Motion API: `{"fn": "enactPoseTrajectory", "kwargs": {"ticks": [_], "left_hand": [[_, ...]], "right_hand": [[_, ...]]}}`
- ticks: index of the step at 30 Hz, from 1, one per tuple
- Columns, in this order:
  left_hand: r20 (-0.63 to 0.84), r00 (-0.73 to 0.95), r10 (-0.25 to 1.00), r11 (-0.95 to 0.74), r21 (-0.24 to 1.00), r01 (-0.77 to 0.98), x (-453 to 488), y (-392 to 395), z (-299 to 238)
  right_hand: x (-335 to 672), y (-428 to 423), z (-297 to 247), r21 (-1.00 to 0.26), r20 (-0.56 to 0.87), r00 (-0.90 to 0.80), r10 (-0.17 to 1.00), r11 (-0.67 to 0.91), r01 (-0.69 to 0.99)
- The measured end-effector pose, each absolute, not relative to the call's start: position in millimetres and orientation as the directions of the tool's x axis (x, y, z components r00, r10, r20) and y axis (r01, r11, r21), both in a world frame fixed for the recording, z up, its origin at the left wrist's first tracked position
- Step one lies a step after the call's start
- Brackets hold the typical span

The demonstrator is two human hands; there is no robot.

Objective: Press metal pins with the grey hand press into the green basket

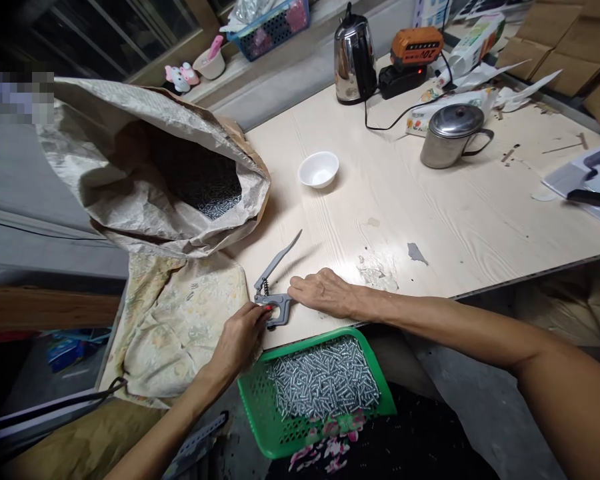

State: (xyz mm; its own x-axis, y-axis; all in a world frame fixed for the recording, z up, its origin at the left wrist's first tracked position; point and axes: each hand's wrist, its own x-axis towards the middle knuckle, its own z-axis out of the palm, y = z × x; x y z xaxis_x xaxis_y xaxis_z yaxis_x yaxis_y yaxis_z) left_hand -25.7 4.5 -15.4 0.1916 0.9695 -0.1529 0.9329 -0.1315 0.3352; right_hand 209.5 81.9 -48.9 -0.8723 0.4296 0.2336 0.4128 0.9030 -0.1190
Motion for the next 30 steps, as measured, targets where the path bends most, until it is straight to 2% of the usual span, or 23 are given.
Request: {"fn": "enactPoseTrajectory", "kwargs": {"ticks": [3, 5, 8, 10, 11, 16, 20, 26, 30], "left_hand": [[-0.105, 0.152, 0.983, -0.095, 0.422, 0.902, -29.3, 3.3, -14.8], [-0.13, -0.016, 0.991, 0.086, 0.554, 0.828, -31.2, 4.8, -13.4], [-0.323, -0.258, 0.91, 0.413, 0.751, 0.516, -29.8, 7.6, -10.0], [-0.391, -0.301, 0.87, 0.482, 0.804, 0.347, -25.6, 8.0, -8.5], [-0.39, -0.306, 0.869, 0.479, 0.818, 0.317, -22.9, 7.6, -8.5], [-0.363, -0.317, 0.876, 0.46, 0.824, 0.329, -13.4, 4.4, -16.2], [-0.398, -0.311, 0.863, 0.485, 0.826, 0.287, -14.7, 5.3, -22.4], [-0.567, -0.249, 0.785, 0.615, 0.762, 0.202, -14.6, 15.5, -11.8], [-0.679, -0.203, 0.705, 0.709, 0.682, 0.18, -15.8, 22.8, -5.8]], "right_hand": [[210.6, 84.8, -49.1, -0.096, 0.27, -0.864, 0.424, 0.905, 0.414], [211.5, 86.6, -47.3, -0.083, 0.286, -0.862, 0.418, 0.907, 0.413], [212.0, 87.5, -42.8, -0.08, 0.319, -0.856, 0.407, 0.912, 0.403], [212.0, 87.0, -39.8, -0.09, 0.333, -0.853, 0.402, 0.914, 0.396], [212.0, 86.6, -38.7, -0.097, 0.336, -0.852, 0.403, 0.914, 0.394], [212.6, 86.2, -38.3, -0.125, 0.331, -0.848, 0.413, 0.91, 0.395], [212.6, 86.6, -40.9, -0.137, 0.329, -0.847, 0.419, 0.908, 0.396], [211.5, 86.2, -45.3, -0.112, 0.264, -0.861, 0.435, 0.9, 0.421], [212.0, 87.6, -51.0, -0.14, 0.232, -0.865, 0.445, 0.895, 0.423]]}}
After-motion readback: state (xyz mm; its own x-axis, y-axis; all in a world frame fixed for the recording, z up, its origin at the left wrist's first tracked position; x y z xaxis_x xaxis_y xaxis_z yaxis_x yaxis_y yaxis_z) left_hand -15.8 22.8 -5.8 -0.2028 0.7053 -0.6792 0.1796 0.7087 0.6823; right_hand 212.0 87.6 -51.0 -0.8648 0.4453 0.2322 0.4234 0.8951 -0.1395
